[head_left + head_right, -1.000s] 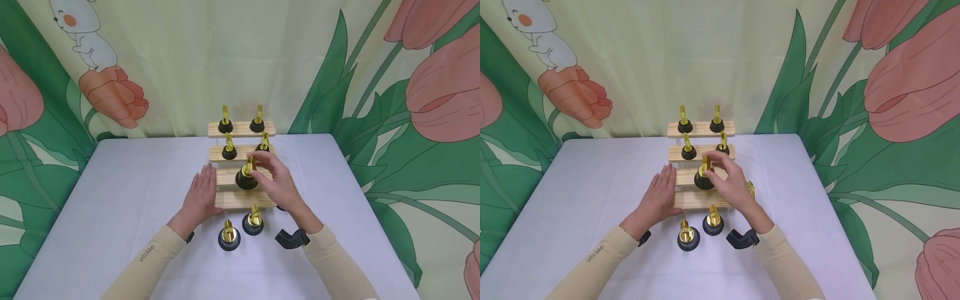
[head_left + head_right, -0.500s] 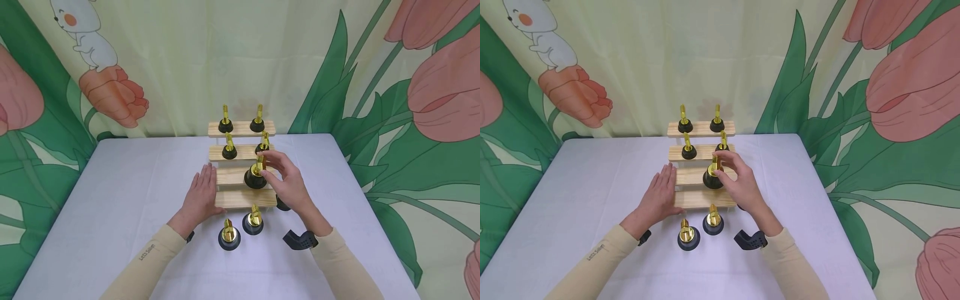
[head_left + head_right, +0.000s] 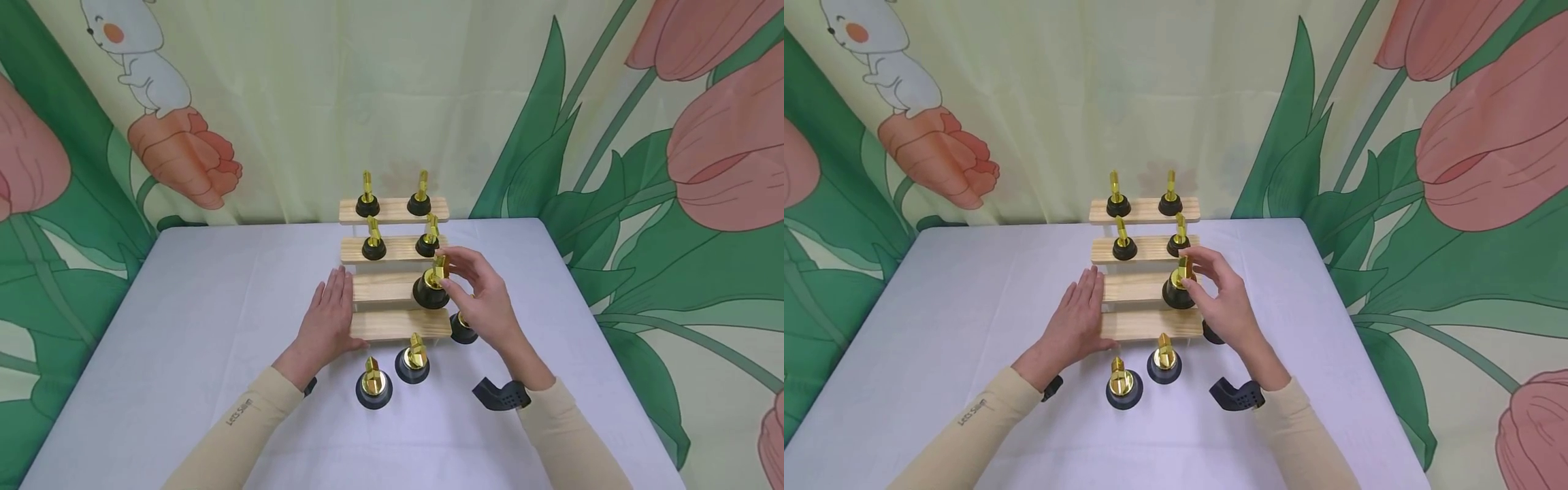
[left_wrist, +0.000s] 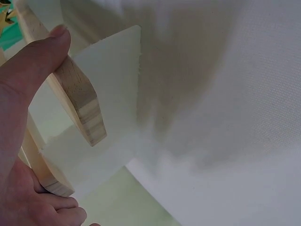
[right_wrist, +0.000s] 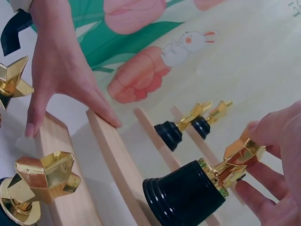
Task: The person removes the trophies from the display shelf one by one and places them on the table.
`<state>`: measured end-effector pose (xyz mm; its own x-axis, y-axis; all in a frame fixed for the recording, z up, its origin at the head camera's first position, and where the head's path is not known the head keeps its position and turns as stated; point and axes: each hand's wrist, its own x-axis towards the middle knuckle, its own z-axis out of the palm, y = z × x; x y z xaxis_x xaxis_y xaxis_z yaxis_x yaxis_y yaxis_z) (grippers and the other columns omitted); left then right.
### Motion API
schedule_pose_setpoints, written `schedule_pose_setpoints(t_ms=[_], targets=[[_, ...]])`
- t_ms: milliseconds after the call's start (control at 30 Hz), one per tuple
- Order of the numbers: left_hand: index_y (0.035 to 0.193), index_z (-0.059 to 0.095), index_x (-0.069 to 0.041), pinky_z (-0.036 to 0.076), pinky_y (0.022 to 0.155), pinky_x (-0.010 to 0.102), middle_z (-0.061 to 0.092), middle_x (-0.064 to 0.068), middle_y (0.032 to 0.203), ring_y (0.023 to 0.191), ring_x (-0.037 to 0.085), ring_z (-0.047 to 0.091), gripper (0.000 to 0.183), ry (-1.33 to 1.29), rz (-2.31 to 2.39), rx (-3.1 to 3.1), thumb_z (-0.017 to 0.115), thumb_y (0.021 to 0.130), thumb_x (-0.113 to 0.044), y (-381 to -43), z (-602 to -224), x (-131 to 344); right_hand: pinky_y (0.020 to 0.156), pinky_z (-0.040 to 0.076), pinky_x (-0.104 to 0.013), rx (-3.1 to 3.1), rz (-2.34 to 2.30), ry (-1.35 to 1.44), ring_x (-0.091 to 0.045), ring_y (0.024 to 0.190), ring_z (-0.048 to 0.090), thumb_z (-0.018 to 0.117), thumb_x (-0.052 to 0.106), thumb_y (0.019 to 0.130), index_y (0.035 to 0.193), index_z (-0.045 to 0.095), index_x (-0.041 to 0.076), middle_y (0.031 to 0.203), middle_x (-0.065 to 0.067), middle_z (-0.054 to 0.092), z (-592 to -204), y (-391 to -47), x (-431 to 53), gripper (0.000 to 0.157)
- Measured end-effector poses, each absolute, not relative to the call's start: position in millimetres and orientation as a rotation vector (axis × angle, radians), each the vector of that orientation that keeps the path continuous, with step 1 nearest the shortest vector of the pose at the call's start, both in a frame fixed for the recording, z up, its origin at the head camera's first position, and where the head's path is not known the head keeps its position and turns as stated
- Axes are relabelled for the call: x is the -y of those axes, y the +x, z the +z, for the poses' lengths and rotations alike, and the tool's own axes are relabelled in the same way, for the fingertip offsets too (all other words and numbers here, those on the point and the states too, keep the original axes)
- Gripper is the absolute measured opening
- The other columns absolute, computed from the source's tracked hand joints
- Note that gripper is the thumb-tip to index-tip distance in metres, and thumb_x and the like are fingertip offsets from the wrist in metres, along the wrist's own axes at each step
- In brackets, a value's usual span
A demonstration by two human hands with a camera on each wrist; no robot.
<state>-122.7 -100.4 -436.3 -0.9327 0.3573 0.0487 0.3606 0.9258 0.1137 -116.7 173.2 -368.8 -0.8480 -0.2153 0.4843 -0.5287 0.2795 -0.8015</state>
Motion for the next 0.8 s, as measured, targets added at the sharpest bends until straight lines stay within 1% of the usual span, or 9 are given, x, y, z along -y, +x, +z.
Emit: schedule_pose_setpoints(t_ms=[167, 333, 567, 667, 800], targets=[[0.154, 0.009, 0.01, 0.02, 0.124, 0.052, 0.01, 0.029, 0.163, 0.153, 0.039, 0.014, 0.142, -0.562, -0.202, 3.057, 0.091, 0.058, -0.056, -123, -437, 101, 0.106, 0.047, -0.023, 2.295, 1.568, 0.632, -0.02, 0.124, 0.058, 0.066, -0.003, 0.091, 0.137, 0.051, 0.004, 0.136, -0.013, 0.058, -369, -116, -177, 0.049], [0.154, 0.01, 0.01, 0.021, 0.123, 0.053, 0.011, 0.029, 0.163, 0.153, 0.04, 0.015, 0.142, -0.574, -0.209, 3.042, 0.091, 0.058, -0.056, -122, -435, 101, 0.106, 0.047, -0.022, 2.309, 1.543, 0.598, -0.019, 0.123, 0.058, 0.066, -0.002, 0.091, 0.137, 0.05, 0.004, 0.137, -0.013, 0.057, -370, -116, -181, 0.049], [0.154, 0.01, 0.011, 0.021, 0.123, 0.053, 0.012, 0.03, 0.162, 0.153, 0.04, 0.016, 0.142, -0.577, -0.206, 3.044, 0.091, 0.059, -0.056, -122, -434, 101, 0.106, 0.047, -0.021, 2.313, 1.522, 0.546, -0.011, 0.124, 0.057, 0.066, -0.001, 0.092, 0.138, 0.052, 0.011, 0.137, -0.005, 0.058, -368, -115, -188, 0.049], [0.154, 0.01, 0.011, 0.021, 0.123, 0.052, 0.011, 0.03, 0.163, 0.153, 0.04, 0.015, 0.141, -0.578, -0.203, 3.056, 0.091, 0.059, -0.055, -122, -434, 101, 0.106, 0.046, -0.02, 2.31, 1.514, 0.527, -0.009, 0.125, 0.056, 0.065, -0.002, 0.092, 0.138, 0.052, 0.011, 0.136, -0.005, 0.059, -368, -116, -192, 0.05], [0.154, 0.01, 0.011, 0.021, 0.123, 0.052, 0.011, 0.03, 0.163, 0.153, 0.04, 0.015, 0.141, -0.574, -0.202, 3.056, 0.091, 0.059, -0.056, -122, -435, 102, 0.105, 0.046, -0.018, 2.3, 1.501, 0.516, -0.009, 0.125, 0.056, 0.065, -0.003, 0.092, 0.138, 0.051, 0.008, 0.136, -0.006, 0.059, -367, -117, -196, 0.049]])
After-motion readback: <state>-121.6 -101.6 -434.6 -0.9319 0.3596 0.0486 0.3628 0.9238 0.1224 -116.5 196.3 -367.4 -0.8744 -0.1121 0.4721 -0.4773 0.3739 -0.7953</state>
